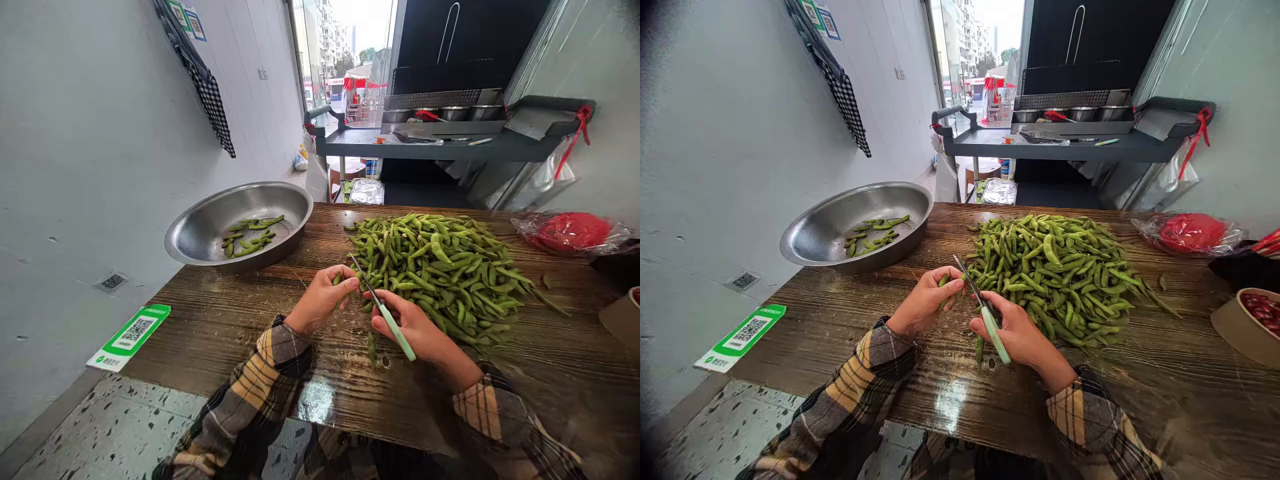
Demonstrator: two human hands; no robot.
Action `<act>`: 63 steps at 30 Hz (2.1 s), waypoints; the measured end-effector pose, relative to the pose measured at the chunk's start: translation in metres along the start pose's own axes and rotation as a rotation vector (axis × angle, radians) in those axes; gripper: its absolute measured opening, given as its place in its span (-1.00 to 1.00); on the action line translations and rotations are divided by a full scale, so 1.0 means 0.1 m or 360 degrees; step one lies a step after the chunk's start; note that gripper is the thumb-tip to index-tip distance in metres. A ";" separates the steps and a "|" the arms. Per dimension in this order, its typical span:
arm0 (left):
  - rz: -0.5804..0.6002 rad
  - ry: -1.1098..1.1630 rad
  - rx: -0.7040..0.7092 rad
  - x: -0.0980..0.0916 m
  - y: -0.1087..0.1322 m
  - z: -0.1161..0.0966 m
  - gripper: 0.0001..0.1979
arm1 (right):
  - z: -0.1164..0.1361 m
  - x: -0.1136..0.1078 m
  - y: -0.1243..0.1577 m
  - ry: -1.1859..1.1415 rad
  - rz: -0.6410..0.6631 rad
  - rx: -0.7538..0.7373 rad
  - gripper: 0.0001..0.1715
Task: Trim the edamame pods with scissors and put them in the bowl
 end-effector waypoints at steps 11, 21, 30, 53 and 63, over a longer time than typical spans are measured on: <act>0.0061 0.0160 -0.0095 0.01 -0.03 0.08 -0.73 | -0.01 0.01 0.00 -0.0302 -0.0052 0.0033 -0.38; 0.0840 -0.0890 0.0111 0.35 0.15 0.05 -0.85 | 0.03 -0.36 0.01 -0.0968 -0.0463 0.0036 -0.52; 0.1252 -0.1658 0.0388 0.49 0.30 0.30 -0.80 | 0.04 -0.29 -0.02 -0.0966 -0.0426 0.0054 -0.55; 0.0184 -0.0990 0.0273 0.21 0.03 0.04 -0.76 | 0.04 -0.21 -0.05 -0.0634 -0.0522 -0.0013 -0.43; 0.0087 -0.1182 0.0412 0.24 0.04 0.05 -0.88 | -0.08 -0.24 -0.05 -0.0215 -0.0610 -0.0090 -0.51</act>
Point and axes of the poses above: each hand's wrist, its own y-axis away from the middle knuckle, its own x-axis out of the palm, z = x × y, the point moved 7 cm from there along -y, towards the middle knuckle, and after that the axes turned 5 degrees about -z, right-handed, at the moved point
